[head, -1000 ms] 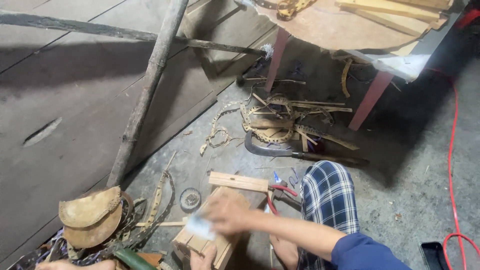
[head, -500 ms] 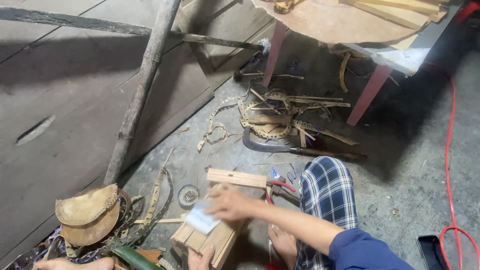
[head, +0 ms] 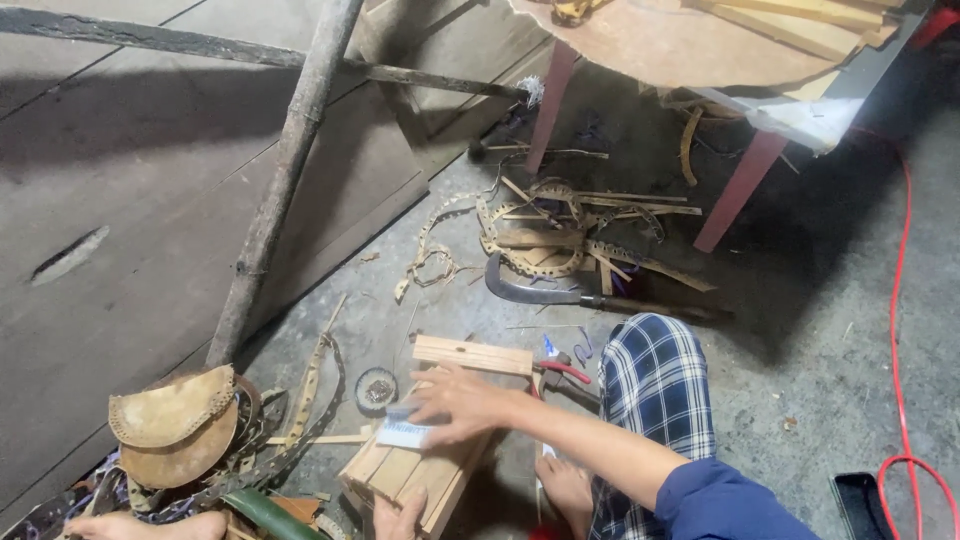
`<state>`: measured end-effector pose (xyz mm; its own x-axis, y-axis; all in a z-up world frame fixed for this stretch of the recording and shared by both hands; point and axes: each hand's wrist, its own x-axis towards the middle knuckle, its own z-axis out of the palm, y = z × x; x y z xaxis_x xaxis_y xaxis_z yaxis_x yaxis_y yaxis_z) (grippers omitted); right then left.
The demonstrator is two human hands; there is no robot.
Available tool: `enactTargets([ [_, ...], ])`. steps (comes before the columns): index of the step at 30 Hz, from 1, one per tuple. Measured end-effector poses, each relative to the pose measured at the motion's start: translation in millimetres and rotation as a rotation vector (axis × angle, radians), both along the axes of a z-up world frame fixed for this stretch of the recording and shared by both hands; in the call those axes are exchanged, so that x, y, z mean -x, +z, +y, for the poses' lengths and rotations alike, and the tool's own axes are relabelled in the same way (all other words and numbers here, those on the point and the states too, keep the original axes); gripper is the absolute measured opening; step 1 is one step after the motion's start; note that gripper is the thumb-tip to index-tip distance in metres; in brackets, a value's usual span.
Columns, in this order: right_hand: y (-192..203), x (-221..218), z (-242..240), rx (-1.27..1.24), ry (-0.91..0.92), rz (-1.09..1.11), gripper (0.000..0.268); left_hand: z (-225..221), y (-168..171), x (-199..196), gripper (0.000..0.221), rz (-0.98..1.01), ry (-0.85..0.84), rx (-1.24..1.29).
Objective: Sanding a wooden drum shell, cleaning it with a cloth, and sawing a wooden block.
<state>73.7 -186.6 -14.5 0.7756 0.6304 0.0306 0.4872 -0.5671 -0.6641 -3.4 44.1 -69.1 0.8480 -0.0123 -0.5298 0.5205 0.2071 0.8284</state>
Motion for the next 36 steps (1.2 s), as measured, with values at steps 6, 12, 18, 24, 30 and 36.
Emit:
enactTargets([
  [6, 36, 15, 11, 0.169, -0.033, -0.069, 0.064, -15, 30, 7, 0.086, -0.051, 0.111, 0.070],
  [12, 29, 29, 11, 0.177, -0.034, -0.403, 0.029, -29, 51, 3, 0.084, 0.033, 0.160, 0.171],
  [18, -3, 38, 44, -0.172, -0.137, -0.644, 0.018, -33, 44, -1, 0.093, -0.078, 0.148, 0.130],
  [24, 3, 31, 24, -0.194, 0.012, -0.518, 0.037, -43, 80, -2, 0.092, 0.037, 0.173, 0.208],
  [30, 18, 58, 40, -0.216, 0.167, -0.614, 0.065, -23, 9, 2, 0.068, -0.085, 0.077, 0.136],
  [36, -3, 30, 8, 0.038, -0.076, -0.529, 0.064, -44, 75, 2, 0.090, 0.048, 0.187, 0.220],
])
